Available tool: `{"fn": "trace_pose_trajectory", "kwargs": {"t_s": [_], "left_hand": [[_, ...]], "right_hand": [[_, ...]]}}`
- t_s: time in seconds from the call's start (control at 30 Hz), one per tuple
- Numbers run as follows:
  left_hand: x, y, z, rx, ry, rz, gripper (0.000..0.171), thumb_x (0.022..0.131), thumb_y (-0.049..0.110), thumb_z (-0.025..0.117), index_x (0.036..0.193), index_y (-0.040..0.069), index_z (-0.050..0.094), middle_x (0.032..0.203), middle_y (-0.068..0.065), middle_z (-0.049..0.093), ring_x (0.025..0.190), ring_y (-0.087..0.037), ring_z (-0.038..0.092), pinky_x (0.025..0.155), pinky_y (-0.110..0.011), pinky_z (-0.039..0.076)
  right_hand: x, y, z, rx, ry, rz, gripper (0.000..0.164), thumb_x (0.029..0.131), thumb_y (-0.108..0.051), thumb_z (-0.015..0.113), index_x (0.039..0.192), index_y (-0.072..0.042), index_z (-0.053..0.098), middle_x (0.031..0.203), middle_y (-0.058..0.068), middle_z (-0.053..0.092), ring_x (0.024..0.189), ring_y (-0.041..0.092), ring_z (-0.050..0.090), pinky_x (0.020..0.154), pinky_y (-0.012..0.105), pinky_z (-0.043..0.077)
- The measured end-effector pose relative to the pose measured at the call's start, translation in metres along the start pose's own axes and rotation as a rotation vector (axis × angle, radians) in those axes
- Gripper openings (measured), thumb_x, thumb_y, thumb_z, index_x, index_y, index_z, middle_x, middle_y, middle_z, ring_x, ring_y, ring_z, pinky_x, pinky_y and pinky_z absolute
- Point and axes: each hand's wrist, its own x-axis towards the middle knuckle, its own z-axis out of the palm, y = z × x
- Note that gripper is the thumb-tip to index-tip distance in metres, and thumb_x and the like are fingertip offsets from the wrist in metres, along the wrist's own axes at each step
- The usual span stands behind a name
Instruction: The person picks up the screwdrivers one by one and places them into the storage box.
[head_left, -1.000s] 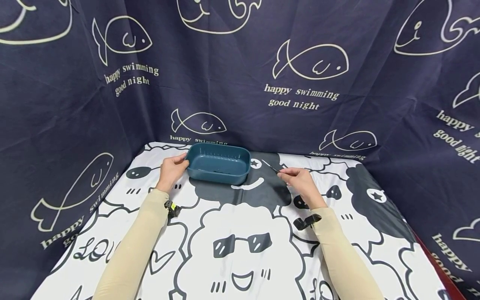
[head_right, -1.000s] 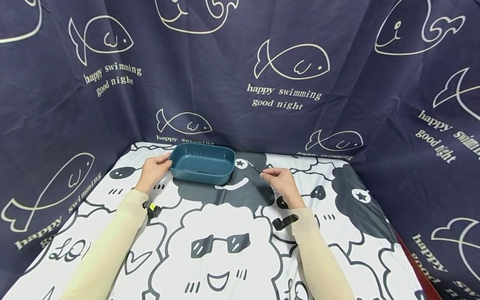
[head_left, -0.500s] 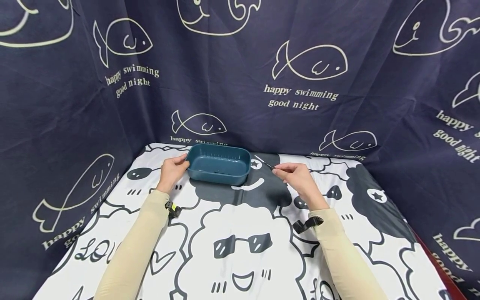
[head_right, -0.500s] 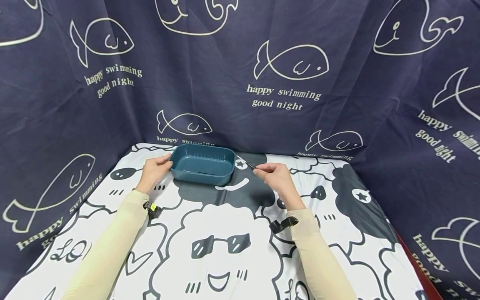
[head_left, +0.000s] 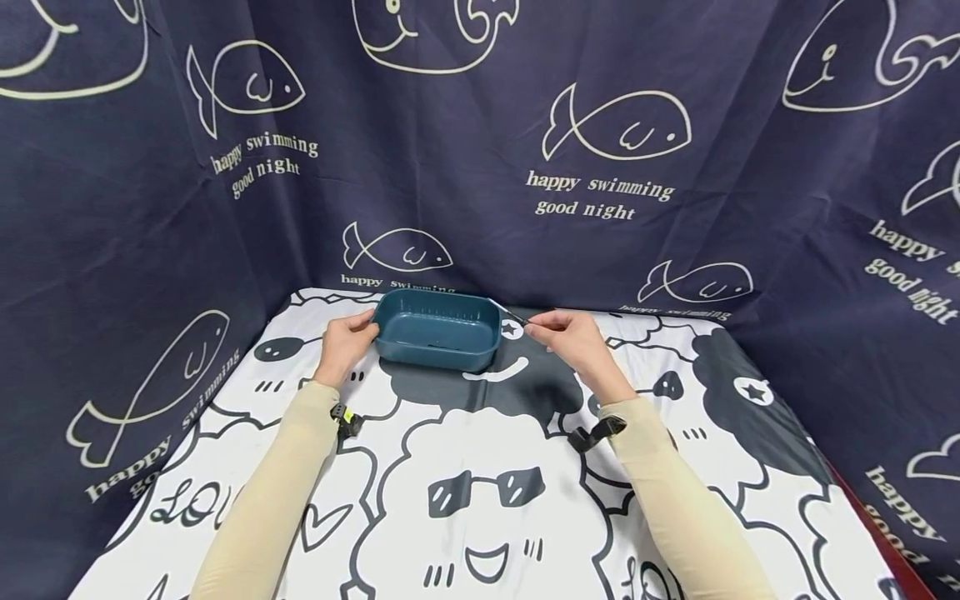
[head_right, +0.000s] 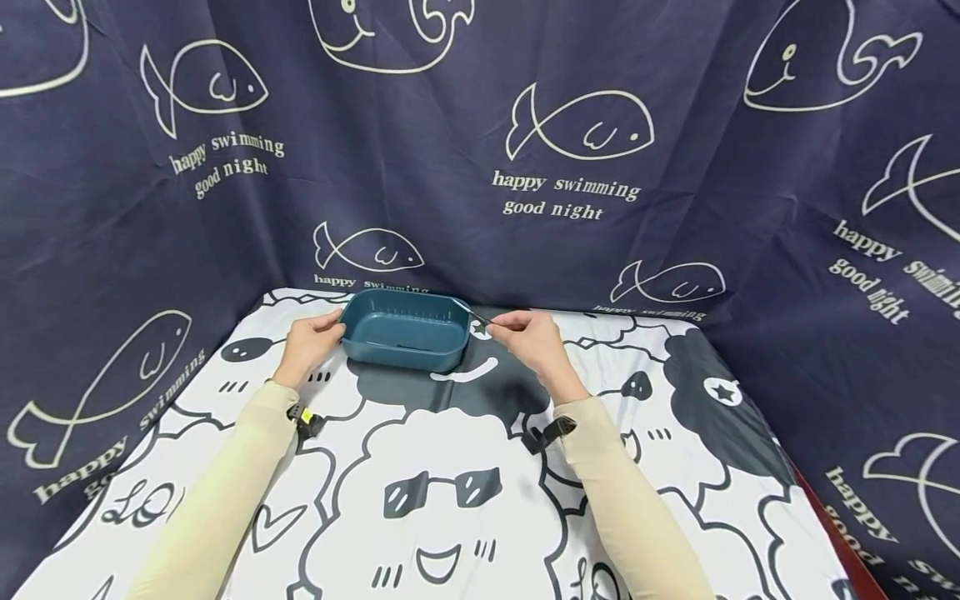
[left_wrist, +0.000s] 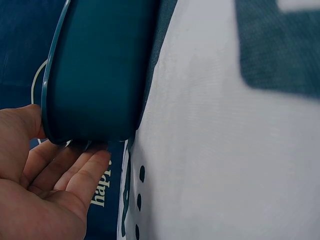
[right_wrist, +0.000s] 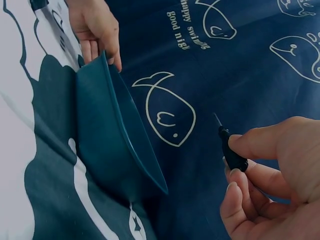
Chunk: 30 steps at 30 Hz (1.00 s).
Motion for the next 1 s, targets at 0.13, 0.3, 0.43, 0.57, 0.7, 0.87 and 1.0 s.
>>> {"fn": "trace_pose_trajectory", "kwargs": {"t_s": [0.13, 0.3, 0.43, 0.57, 0.7, 0.87, 1.0], "left_hand": [[0.0, -0.001, 0.0, 0.001, -0.002, -0.006, 0.049, 0.091, 0.022, 0.064, 0.14, 0.016, 0.066, 0.129, -0.012, 0.073, 0.129, -0.027, 0.062, 0.114, -0.042, 0.045], [-0.001, -0.001, 0.0, -0.004, -0.007, -0.008, 0.049, 0.091, 0.021, 0.064, 0.14, 0.015, 0.066, 0.129, -0.013, 0.072, 0.13, -0.027, 0.061, 0.115, -0.042, 0.044], [0.0, -0.001, 0.0, -0.005, -0.008, -0.014, 0.049, 0.091, 0.021, 0.064, 0.14, 0.015, 0.066, 0.13, -0.012, 0.072, 0.131, -0.027, 0.061, 0.115, -0.042, 0.043], [0.0, 0.0, 0.002, -0.003, -0.001, -0.01, 0.049, 0.091, 0.021, 0.065, 0.139, 0.016, 0.067, 0.129, -0.012, 0.072, 0.13, -0.026, 0.062, 0.114, -0.041, 0.044], [0.0, 0.001, 0.002, -0.003, 0.0, -0.007, 0.048, 0.091, 0.02, 0.064, 0.139, 0.017, 0.067, 0.128, -0.012, 0.073, 0.13, -0.026, 0.061, 0.114, -0.041, 0.044], [-0.001, 0.003, 0.001, -0.01, -0.005, -0.009, 0.048, 0.092, 0.02, 0.063, 0.14, 0.016, 0.066, 0.13, -0.013, 0.072, 0.131, -0.026, 0.06, 0.115, -0.041, 0.044], [-0.002, 0.003, 0.0, -0.018, -0.006, -0.007, 0.048, 0.092, 0.019, 0.063, 0.14, 0.015, 0.065, 0.131, -0.013, 0.071, 0.13, -0.026, 0.061, 0.114, -0.041, 0.044]], "right_hand": [[0.007, -0.006, 0.009, 0.009, 0.018, -0.013, 0.022, 0.09, -0.024, 0.079, 0.106, -0.009, 0.081, 0.095, 0.0, 0.076, 0.083, 0.015, 0.064, 0.074, 0.035, 0.058], [0.014, -0.011, 0.019, -0.011, 0.034, -0.02, 0.018, 0.091, -0.025, 0.079, 0.104, -0.012, 0.081, 0.094, 0.0, 0.076, 0.083, 0.017, 0.065, 0.069, 0.031, 0.056], [0.017, -0.014, 0.026, -0.04, 0.046, -0.034, 0.018, 0.091, -0.026, 0.079, 0.103, -0.013, 0.081, 0.094, 0.002, 0.077, 0.084, 0.019, 0.065, 0.068, 0.027, 0.053], [0.02, -0.016, 0.032, -0.043, 0.052, -0.045, 0.019, 0.09, -0.027, 0.079, 0.103, -0.013, 0.081, 0.093, 0.003, 0.077, 0.085, 0.017, 0.067, 0.071, 0.028, 0.053], [0.023, -0.017, 0.039, -0.021, 0.047, -0.036, 0.018, 0.091, -0.024, 0.079, 0.104, -0.011, 0.081, 0.095, 0.004, 0.078, 0.087, 0.019, 0.069, 0.072, 0.028, 0.054], [0.027, -0.019, 0.047, -0.019, 0.044, -0.044, 0.018, 0.091, -0.023, 0.079, 0.104, -0.011, 0.081, 0.098, 0.006, 0.078, 0.088, 0.02, 0.071, 0.071, 0.028, 0.055], [0.031, -0.018, 0.054, -0.053, 0.056, -0.041, 0.018, 0.09, -0.027, 0.08, 0.103, -0.014, 0.082, 0.098, 0.003, 0.079, 0.087, 0.018, 0.07, 0.073, 0.029, 0.055]]}}
